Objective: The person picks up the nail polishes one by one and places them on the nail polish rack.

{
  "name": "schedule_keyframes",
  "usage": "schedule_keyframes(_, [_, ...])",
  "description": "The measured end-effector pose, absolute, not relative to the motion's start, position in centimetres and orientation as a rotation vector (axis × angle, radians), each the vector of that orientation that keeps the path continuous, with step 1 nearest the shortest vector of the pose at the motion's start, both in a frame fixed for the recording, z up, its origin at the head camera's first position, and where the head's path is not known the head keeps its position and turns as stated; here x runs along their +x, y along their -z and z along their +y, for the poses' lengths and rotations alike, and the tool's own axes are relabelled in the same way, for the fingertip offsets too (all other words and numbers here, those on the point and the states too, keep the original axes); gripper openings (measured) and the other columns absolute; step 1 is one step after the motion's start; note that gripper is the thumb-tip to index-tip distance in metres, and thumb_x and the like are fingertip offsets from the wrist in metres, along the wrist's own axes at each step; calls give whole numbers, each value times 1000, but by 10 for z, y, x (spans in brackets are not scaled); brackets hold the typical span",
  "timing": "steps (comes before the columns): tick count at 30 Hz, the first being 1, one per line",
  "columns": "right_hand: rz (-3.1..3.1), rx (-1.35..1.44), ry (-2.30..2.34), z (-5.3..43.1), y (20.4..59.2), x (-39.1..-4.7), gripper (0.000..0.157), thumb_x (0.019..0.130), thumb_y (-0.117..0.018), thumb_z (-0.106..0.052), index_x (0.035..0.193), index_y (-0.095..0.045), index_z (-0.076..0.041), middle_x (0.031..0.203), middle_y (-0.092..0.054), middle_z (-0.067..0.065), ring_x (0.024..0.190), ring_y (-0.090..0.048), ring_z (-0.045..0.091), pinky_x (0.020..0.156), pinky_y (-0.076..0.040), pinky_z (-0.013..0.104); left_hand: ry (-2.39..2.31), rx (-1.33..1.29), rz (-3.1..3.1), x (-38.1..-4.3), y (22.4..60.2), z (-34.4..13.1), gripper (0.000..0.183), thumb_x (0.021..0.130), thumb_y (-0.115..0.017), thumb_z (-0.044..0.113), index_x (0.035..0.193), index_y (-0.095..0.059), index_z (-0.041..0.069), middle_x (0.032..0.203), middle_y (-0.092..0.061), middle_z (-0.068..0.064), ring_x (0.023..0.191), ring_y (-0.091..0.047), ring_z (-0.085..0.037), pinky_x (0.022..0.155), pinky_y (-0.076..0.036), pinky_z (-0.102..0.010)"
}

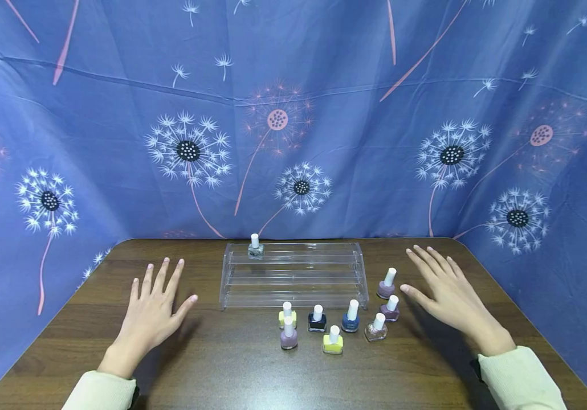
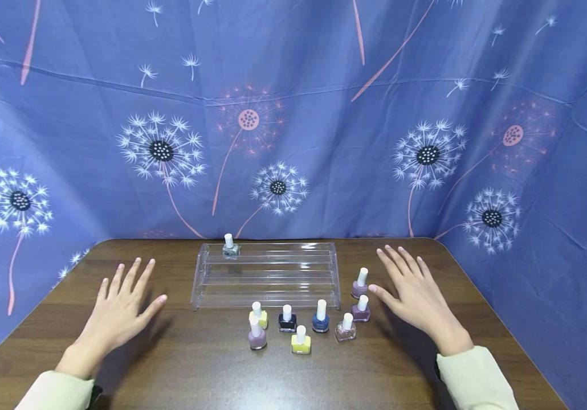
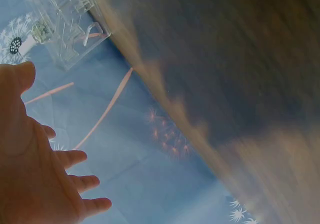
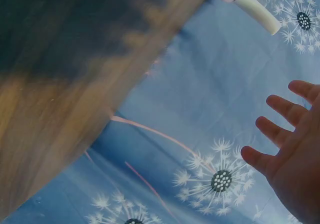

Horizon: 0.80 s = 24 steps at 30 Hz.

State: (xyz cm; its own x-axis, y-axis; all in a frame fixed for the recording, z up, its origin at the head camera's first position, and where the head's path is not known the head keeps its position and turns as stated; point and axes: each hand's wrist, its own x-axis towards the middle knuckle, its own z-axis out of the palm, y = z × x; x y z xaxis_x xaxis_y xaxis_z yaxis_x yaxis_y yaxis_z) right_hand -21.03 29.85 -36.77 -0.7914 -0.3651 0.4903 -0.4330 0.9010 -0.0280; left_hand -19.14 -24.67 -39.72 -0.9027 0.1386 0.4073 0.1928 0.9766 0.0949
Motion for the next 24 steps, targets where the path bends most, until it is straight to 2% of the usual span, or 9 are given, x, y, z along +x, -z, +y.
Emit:
schedule_keyframes(8, [-2493, 653, -190, 286, 361, -217, 69, 81, -64, -38, 139, -37, -12, 136, -44, 15, 124, -39, 36, 101, -26, 53, 168, -256, -2715, -196, 396, -239, 77, 89, -45, 52, 148, -6, 22, 146, -27, -21, 132, -21, -48, 102, -17, -63])
schedule_keyframes(14, [-2410, 738, -188, 275, 357, -222, 61, 78, -66, -30, 130, -48, -4, 129, -51, 15, 117, -44, 33, 98, -28, 50, 151, -282, -2693, -199, 396, -234, 74, 90, -47, 48, 148, -14, 17, 144, -31, -21, 129, -27, -47, 98, -27, -61])
schedule_keyframes(24, [-2345, 797, -160, 258, 355, -225, 47, 80, -64, -32, 118, -58, -5, 116, -60, 11, 107, -53, 30, 92, -35, 47, 147, -300, -2692, -205, 396, -228, 70, 91, -47, 45, 147, -17, 14, 142, -34, -19, 127, -32, -45, 94, -31, -61])
